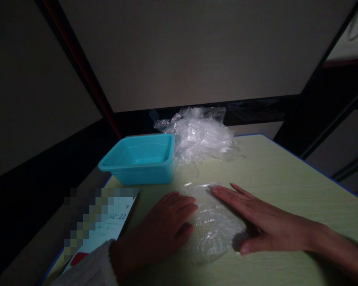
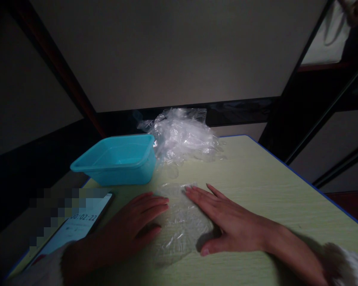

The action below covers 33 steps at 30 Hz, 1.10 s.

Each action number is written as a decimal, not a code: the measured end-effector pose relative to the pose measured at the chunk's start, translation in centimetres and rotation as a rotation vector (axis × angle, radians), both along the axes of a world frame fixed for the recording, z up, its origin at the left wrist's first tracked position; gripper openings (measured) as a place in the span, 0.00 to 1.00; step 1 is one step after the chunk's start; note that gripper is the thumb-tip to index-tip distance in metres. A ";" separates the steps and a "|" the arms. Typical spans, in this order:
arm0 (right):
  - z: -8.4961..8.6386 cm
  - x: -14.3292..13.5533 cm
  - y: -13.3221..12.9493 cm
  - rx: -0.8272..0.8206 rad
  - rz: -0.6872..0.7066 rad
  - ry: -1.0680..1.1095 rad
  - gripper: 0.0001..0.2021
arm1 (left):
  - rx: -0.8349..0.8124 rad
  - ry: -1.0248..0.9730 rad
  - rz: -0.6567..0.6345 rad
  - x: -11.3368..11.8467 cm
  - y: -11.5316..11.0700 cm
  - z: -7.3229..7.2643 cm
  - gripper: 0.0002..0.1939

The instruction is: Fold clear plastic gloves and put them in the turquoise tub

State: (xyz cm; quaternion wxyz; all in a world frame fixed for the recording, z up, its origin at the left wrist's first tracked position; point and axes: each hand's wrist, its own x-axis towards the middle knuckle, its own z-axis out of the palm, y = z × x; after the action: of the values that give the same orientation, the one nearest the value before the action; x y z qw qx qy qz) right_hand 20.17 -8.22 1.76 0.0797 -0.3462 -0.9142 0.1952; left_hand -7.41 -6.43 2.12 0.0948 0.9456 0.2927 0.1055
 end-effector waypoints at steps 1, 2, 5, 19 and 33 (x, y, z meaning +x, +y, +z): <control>0.1 0.0 0.0 0.002 0.001 -0.002 0.50 | -0.002 -0.004 0.002 0.0 0.0 0.1 0.18; 0.1 0.0 0.0 0.005 0.004 -0.011 0.49 | -0.004 -0.009 0.002 0.0 0.0 0.2 0.17; 0.3 0.0 0.0 0.013 0.007 -0.047 0.48 | -0.001 -0.022 0.001 0.2 0.1 0.4 0.16; 0.5 0.3 0.2 0.038 0.015 -0.019 0.43 | 0.029 -0.150 -0.051 0.4 0.3 0.1 0.06; 3.8 -0.5 -1.6 -0.054 0.065 0.022 0.05 | -0.115 -0.192 -0.033 0.6 0.3 0.1 0.07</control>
State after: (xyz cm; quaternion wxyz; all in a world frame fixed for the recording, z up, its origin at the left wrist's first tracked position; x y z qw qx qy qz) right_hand 19.67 -9.87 5.59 0.0741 -0.3161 -0.9184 0.2261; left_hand -6.78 -6.17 2.25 0.1784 0.9288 0.2723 0.1773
